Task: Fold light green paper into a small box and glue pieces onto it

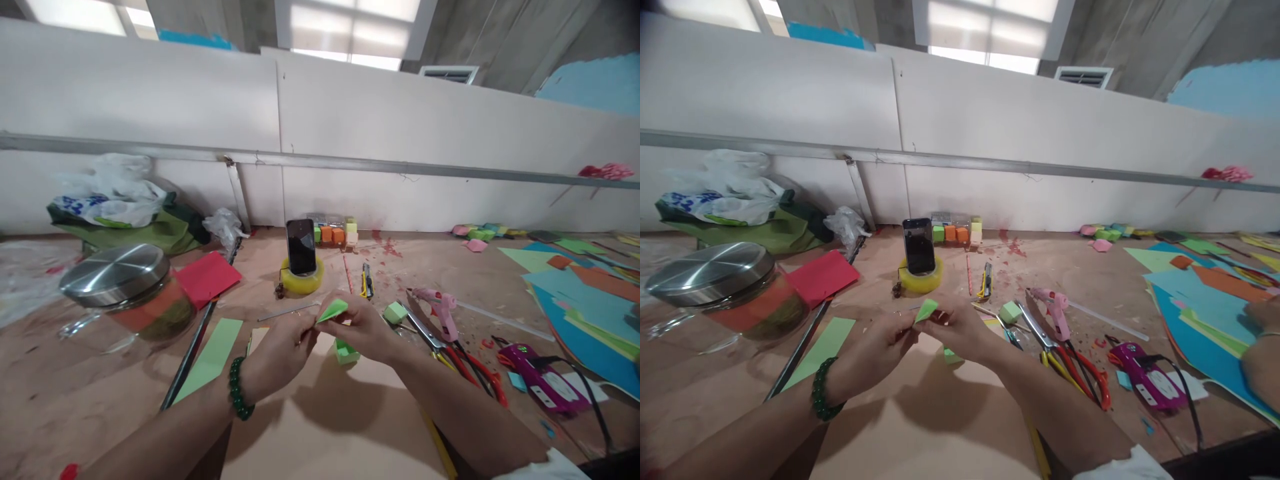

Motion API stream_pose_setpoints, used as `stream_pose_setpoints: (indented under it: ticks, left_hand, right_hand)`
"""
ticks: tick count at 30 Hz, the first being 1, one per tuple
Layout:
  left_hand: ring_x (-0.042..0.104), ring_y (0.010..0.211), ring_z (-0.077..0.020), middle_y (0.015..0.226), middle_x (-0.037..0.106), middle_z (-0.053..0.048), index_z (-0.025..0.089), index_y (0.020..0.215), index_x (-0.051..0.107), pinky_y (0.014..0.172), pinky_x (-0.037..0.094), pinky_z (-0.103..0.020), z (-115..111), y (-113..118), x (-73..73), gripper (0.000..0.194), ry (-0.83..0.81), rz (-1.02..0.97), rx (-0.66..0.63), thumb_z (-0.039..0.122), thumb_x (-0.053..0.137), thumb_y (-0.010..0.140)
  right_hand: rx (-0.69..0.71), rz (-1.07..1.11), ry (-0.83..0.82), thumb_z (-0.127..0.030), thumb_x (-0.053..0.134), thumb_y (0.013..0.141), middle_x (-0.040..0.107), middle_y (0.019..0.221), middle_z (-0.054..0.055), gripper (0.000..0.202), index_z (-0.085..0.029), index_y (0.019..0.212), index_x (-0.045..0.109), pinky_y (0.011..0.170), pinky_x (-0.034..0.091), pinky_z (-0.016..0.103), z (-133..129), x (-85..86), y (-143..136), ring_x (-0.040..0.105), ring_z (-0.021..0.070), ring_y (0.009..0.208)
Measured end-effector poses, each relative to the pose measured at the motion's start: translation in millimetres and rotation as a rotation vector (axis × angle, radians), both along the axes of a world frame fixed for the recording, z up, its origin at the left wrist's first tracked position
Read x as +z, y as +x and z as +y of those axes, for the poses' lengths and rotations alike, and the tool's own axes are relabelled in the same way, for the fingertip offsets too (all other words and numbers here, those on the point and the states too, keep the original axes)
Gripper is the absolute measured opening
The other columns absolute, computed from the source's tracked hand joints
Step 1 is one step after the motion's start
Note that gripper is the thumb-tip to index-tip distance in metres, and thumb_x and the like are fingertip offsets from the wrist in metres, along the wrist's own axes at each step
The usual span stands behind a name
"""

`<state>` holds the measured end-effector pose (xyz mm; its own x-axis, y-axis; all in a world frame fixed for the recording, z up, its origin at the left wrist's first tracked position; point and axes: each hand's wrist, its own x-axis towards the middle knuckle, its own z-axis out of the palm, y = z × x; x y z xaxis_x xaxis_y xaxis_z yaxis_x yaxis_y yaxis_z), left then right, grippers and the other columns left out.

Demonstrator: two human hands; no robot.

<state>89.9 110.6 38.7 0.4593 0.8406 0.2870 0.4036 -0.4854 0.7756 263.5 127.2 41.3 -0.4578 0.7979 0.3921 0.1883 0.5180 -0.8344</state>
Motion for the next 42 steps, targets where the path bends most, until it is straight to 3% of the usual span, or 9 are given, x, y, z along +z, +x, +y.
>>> stream_pose_setpoints:
  ticks: [3, 6, 12, 15, 24, 28, 33, 37, 42]
  left_hand:
    - [0.045, 0.054, -0.0123, 0.057, 0.054, 0.002, 0.017, 0.067, 0.059, 0.052, 0.038, -0.021, -2, 1, 6.6, 0.022, -0.003, -0.021, 0.017, 0.016, 0.041, 0.08]
    - [0.043, 0.05, -0.0117, 0.054, 0.05, 0.004, 0.019, 0.063, 0.056, 0.05, 0.036, -0.02, -2, 0, 9.4, 0.023, 0.008, -0.015, 0.059, 0.019, 0.041, 0.081]
    - [0.061, 0.068, -0.0187, 0.073, 0.067, -0.005, 0.019, 0.081, 0.064, 0.063, 0.044, -0.025, -4, -3, 5.5, 0.027, 0.17, 0.127, 0.11, 0.021, 0.038, 0.088]
    - [0.062, 0.07, -0.0198, 0.075, 0.067, -0.007, 0.018, 0.083, 0.065, 0.064, 0.045, -0.026, -6, -4, 5.0, 0.031, 0.203, 0.189, 0.105, 0.022, 0.036, 0.09]
    - [0.036, 0.047, -0.0098, 0.048, 0.042, 0.005, 0.016, 0.058, 0.056, 0.046, 0.026, -0.022, -6, -4, 6.0, 0.031, 0.17, 0.076, 0.094, 0.02, 0.038, 0.084]
    - [0.033, 0.045, -0.0086, 0.046, 0.033, 0.006, 0.017, 0.051, 0.046, 0.046, 0.025, -0.021, -5, -5, 5.8, 0.033, 0.13, 0.015, 0.115, 0.023, 0.037, 0.082]
    - [0.04, 0.047, -0.0095, 0.047, 0.041, 0.004, 0.018, 0.05, 0.045, 0.048, 0.032, -0.02, -5, -2, 5.2, 0.031, 0.006, -0.09, 0.152, 0.026, 0.038, 0.079]
    - [0.04, 0.048, -0.0099, 0.049, 0.043, 0.004, 0.019, 0.052, 0.046, 0.048, 0.035, -0.02, -7, 2, 7.2, 0.031, -0.129, -0.18, 0.146, 0.031, 0.04, 0.08]
    - [0.049, 0.057, -0.0134, 0.058, 0.054, 0.0, 0.017, 0.064, 0.056, 0.056, 0.045, -0.023, -5, 3, 7.2, 0.03, -0.281, -0.267, 0.099, 0.039, 0.044, 0.082]
  right_hand:
    - [-0.002, 0.058, 0.093, -0.028, 0.061, 0.086, 0.064, 0.07, 0.001, 0.017, -0.019, 0.071, 0.063, 0.063, 0.048, 0.026, -1, 0.4, -1, 0.06, 0.0139, 0.068]
    - [-0.018, 0.08, 0.052, -0.024, 0.061, 0.084, 0.066, 0.072, 0.001, 0.013, -0.019, 0.073, 0.064, 0.061, 0.049, 0.024, 0, -0.8, -1, 0.062, 0.0134, 0.067]
    - [-0.055, 0.115, 0.082, -0.023, 0.066, 0.081, 0.067, 0.076, 0.001, 0.005, -0.019, 0.078, 0.067, 0.065, 0.05, 0.025, 2, -5.5, 1, 0.062, 0.0132, 0.07]
    - [-0.047, 0.132, 0.126, -0.021, 0.066, 0.082, 0.067, 0.076, 0.001, 0.004, -0.019, 0.079, 0.068, 0.065, 0.049, 0.025, 2, -6.5, 1, 0.062, 0.0132, 0.071]
    - [-0.004, 0.064, 0.237, -0.019, 0.062, 0.084, 0.065, 0.078, 0.003, 0.007, -0.019, 0.085, 0.069, 0.063, 0.05, 0.025, 0, -1.6, 4, 0.061, 0.0135, 0.072]
    - [-0.064, -0.078, 0.494, -0.017, 0.056, 0.087, 0.064, 0.076, 0.004, 0.01, -0.018, 0.089, 0.066, 0.058, 0.048, 0.023, -7, -2.2, 2, 0.059, 0.0127, 0.066]
    - [-0.129, -0.354, 0.986, -0.009, 0.047, 0.089, 0.063, 0.069, 0.006, 0.015, -0.013, 0.092, 0.062, 0.056, 0.045, 0.027, -16, -7.9, 1, 0.055, 0.0153, 0.061]
    - [-0.138, -0.41, 1.108, -0.009, 0.046, 0.09, 0.062, 0.068, 0.006, 0.017, -0.011, 0.101, 0.058, 0.058, 0.047, 0.028, -17, -7.6, 1, 0.056, 0.0162, 0.062]
    - [-0.177, -0.451, 1.099, -0.01, 0.044, 0.091, 0.063, 0.072, 0.009, 0.017, -0.01, 0.101, 0.058, 0.064, 0.05, 0.031, -14, -6.9, 1, 0.061, 0.0197, 0.072]
